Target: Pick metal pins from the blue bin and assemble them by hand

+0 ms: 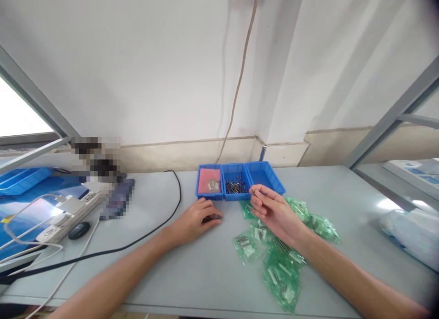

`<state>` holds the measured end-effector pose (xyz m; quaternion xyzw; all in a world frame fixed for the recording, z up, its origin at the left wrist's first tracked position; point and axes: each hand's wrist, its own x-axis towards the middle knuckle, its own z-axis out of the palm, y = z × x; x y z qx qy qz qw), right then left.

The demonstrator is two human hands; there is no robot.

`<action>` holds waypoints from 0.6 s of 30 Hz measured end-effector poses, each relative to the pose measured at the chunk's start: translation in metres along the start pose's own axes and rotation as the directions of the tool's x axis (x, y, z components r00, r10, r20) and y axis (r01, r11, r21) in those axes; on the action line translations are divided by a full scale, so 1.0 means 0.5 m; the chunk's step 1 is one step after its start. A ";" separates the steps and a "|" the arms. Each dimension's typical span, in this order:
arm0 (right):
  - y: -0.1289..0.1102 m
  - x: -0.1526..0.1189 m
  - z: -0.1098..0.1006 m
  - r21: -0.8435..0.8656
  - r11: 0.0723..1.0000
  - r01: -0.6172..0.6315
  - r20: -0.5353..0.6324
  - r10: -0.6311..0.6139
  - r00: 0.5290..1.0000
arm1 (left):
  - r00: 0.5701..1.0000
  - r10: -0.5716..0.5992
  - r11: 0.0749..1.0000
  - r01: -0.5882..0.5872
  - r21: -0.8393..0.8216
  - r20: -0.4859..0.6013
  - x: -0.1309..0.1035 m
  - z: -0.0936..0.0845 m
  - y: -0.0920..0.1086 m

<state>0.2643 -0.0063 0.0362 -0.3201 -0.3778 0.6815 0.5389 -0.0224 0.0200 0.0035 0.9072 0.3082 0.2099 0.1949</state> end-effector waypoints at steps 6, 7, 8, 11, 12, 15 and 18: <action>-0.004 -0.003 0.006 -0.024 1.000 -0.014 -0.001 0.014 1.000 | 1.000 0.011 1.000 -0.011 0.005 -0.007 -0.001 0.004 -0.005; -0.005 -0.003 0.006 -0.022 1.000 -0.015 0.002 0.015 1.000 | 1.000 0.010 1.000 -0.010 0.004 -0.007 -0.001 0.004 -0.005; -0.005 -0.004 0.007 -0.021 1.000 -0.014 0.004 0.014 1.000 | 1.000 0.009 1.000 -0.009 0.002 -0.008 -0.001 0.004 -0.005; -0.007 -0.005 0.007 -0.024 1.000 -0.008 0.000 0.008 1.000 | 1.000 0.007 1.000 -0.007 -0.001 -0.010 -0.001 0.004 -0.005; -0.007 -0.005 0.007 -0.025 1.000 -0.007 -0.003 0.007 1.000 | 1.000 0.004 1.000 -0.004 -0.002 -0.009 -0.001 0.004 -0.005; -0.007 -0.003 0.005 -0.015 1.000 -0.003 -0.007 0.003 1.000 | 1.000 -0.003 1.000 0.003 -0.007 -0.003 -0.001 0.003 -0.004; -0.005 -0.001 0.002 0.011 1.000 0.004 -0.003 -0.004 1.000 | 1.000 -0.007 1.000 0.007 -0.007 0.003 -0.001 0.002 -0.003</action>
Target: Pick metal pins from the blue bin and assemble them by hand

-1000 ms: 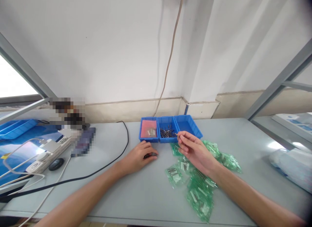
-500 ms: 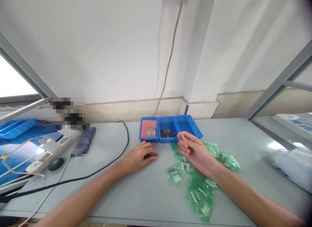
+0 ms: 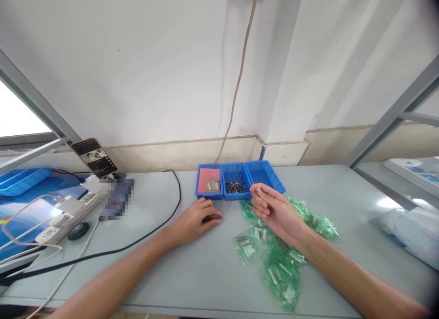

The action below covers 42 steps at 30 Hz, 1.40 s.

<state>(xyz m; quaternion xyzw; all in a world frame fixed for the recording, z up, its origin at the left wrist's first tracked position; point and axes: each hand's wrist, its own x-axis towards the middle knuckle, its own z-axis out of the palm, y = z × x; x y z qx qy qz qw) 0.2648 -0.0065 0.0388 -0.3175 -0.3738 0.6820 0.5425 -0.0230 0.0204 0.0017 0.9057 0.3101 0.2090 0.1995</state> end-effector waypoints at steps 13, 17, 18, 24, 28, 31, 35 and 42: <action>0.007 -0.007 0.005 -0.331 0.943 0.048 -0.034 -0.062 0.998 | 1.000 0.012 1.000 -0.012 0.004 0.005 0.001 -0.002 0.002; 0.016 -0.004 0.002 -0.481 0.870 0.107 -0.034 -0.141 0.990 | 1.000 0.012 1.000 -0.012 0.010 0.013 0.002 -0.003 0.004; 0.018 -0.004 0.001 -0.500 0.858 0.119 -0.033 -0.157 0.987 | 1.000 0.012 1.000 -0.012 0.010 0.013 0.002 -0.004 0.004; 0.018 -0.003 0.000 -0.608 0.777 0.162 -0.045 -0.237 0.970 | 1.000 0.010 1.000 -0.010 0.013 0.014 0.000 -0.003 0.004; 0.019 -0.001 -0.004 -0.661 0.727 0.189 -0.054 -0.297 0.953 | 1.000 0.012 1.000 -0.012 0.002 0.008 0.000 -0.003 0.003; 0.020 -0.001 -0.007 -0.678 0.709 0.195 -0.050 -0.310 0.950 | 1.000 0.008 1.000 -0.008 0.000 0.009 0.001 -0.004 0.004; 0.015 -0.004 -0.004 -0.658 0.728 0.192 -0.032 -0.281 0.959 | 1.000 0.003 1.000 -0.003 -0.005 0.009 0.001 -0.005 0.005; 0.013 -0.009 0.006 -0.497 0.863 0.094 0.028 -0.092 0.995 | 1.000 -0.001 1.000 0.001 0.004 0.009 0.001 -0.004 0.006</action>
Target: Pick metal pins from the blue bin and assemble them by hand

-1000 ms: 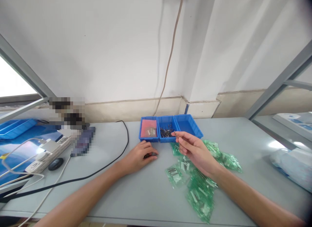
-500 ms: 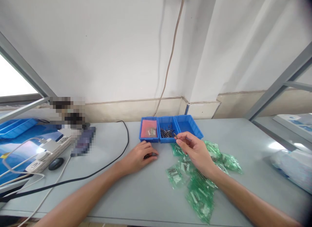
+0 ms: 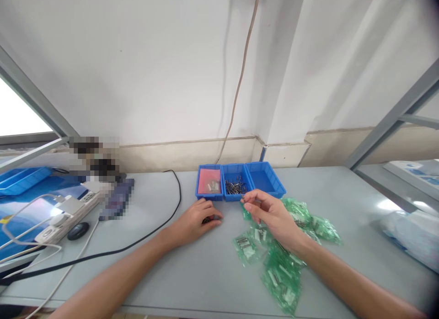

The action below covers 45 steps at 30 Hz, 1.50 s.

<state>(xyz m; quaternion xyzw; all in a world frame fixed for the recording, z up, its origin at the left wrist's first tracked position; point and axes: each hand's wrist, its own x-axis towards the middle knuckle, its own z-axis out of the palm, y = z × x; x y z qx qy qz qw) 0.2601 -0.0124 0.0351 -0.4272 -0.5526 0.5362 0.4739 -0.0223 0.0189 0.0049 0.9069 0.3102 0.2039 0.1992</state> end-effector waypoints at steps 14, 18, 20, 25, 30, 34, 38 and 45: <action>0.001 -0.002 0.003 0.178 0.980 -0.084 0.074 0.071 0.995 | 1.000 -0.004 1.000 0.004 -0.002 -0.006 -0.001 0.001 -0.001; -0.004 -0.002 0.002 0.235 0.964 -0.122 0.091 0.103 0.991 | 1.000 -0.003 1.000 0.003 -0.013 -0.004 -0.001 0.000 -0.001; -0.007 -0.004 0.002 0.249 0.958 -0.140 0.113 0.115 0.987 | 1.000 0.000 1.000 0.000 -0.013 -0.004 -0.001 0.000 0.000; -0.006 -0.006 0.004 0.219 0.965 -0.144 0.128 0.118 0.985 | 1.000 0.004 1.000 -0.004 -0.004 -0.009 -0.001 0.002 -0.003; -0.005 -0.008 0.006 0.131 0.987 -0.091 0.085 0.080 0.993 | 1.000 0.010 1.000 -0.010 -0.001 -0.010 -0.001 0.003 -0.004; -0.012 -0.009 0.006 0.072 0.996 -0.058 0.045 0.055 0.997 | 1.000 0.014 1.000 -0.014 0.004 -0.011 -0.001 0.001 -0.003; -0.019 -0.009 0.010 0.028 0.999 -0.034 0.033 0.033 0.999 | 1.000 0.019 1.000 -0.019 0.003 -0.007 -0.001 0.001 -0.003; -0.020 -0.007 0.012 0.003 1.000 -0.030 0.005 0.030 1.000 | 1.000 0.004 1.000 -0.004 -0.004 -0.001 -0.001 0.000 -0.001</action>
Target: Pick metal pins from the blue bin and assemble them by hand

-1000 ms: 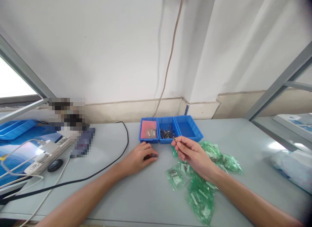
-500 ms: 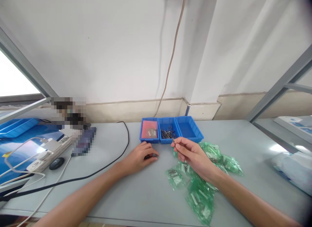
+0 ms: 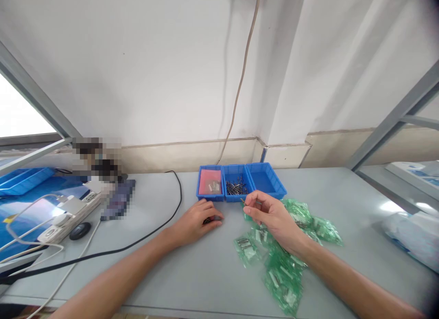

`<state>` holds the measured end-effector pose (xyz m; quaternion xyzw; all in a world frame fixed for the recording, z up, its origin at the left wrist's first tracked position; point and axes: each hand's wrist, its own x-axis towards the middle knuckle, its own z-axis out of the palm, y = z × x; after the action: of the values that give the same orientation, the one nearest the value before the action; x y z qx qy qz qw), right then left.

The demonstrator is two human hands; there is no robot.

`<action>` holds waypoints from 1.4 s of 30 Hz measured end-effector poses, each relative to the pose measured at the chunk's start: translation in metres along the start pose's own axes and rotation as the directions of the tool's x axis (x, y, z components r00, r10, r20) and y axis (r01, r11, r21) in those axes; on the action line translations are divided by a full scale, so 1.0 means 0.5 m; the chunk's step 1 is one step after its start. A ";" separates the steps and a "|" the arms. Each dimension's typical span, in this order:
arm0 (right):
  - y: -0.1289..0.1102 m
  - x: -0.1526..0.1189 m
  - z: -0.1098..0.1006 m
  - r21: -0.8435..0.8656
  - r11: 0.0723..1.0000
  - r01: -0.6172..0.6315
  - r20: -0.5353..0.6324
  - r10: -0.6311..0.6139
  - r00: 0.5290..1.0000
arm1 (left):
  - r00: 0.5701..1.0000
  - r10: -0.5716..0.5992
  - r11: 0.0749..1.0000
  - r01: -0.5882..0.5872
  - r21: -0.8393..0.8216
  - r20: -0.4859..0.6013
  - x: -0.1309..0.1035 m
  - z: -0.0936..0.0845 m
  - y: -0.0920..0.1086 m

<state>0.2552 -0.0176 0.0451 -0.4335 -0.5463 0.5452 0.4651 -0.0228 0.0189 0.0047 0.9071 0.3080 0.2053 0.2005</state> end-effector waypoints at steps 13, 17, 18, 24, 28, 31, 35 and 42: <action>-0.002 -0.002 -0.005 0.033 0.999 0.015 0.048 -0.017 0.999 | 1.000 -0.005 1.000 0.005 -0.002 -0.002 0.001 -0.002 0.003; 0.004 0.000 -0.007 0.054 0.999 0.001 0.030 -0.003 1.000 | 1.000 -0.001 1.000 0.001 0.003 0.003 0.001 -0.003 0.002; 0.006 0.001 -0.008 0.062 0.998 -0.004 0.024 0.002 1.000 | 1.000 0.000 1.000 0.000 0.004 0.001 0.001 -0.002 0.001; 0.010 0.007 -0.009 0.154 0.988 -0.030 -0.001 0.031 1.000 | 1.000 0.001 1.000 -0.001 0.010 -0.003 -0.001 0.003 -0.005; 0.005 0.008 -0.007 0.215 0.976 -0.038 0.003 0.038 0.999 | 1.000 -0.005 1.000 0.005 0.014 -0.002 -0.001 0.003 -0.005; 0.004 0.008 -0.008 0.261 0.964 -0.043 0.010 0.041 0.999 | 1.000 -0.005 1.000 0.005 0.016 0.003 -0.001 0.002 -0.004; 0.006 0.007 -0.008 0.268 0.962 -0.045 0.017 0.042 0.999 | 1.000 -0.010 1.000 0.010 0.015 0.008 -0.001 0.001 -0.003; 0.021 0.010 -0.011 0.067 0.997 0.025 -0.027 -0.024 0.999 | 1.000 -0.006 1.000 0.006 0.007 0.007 -0.002 0.002 -0.005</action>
<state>0.2591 -0.0116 0.0348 -0.4181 -0.5267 0.5517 0.4933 -0.0241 0.0202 0.0022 0.9076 0.3107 0.2004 0.1989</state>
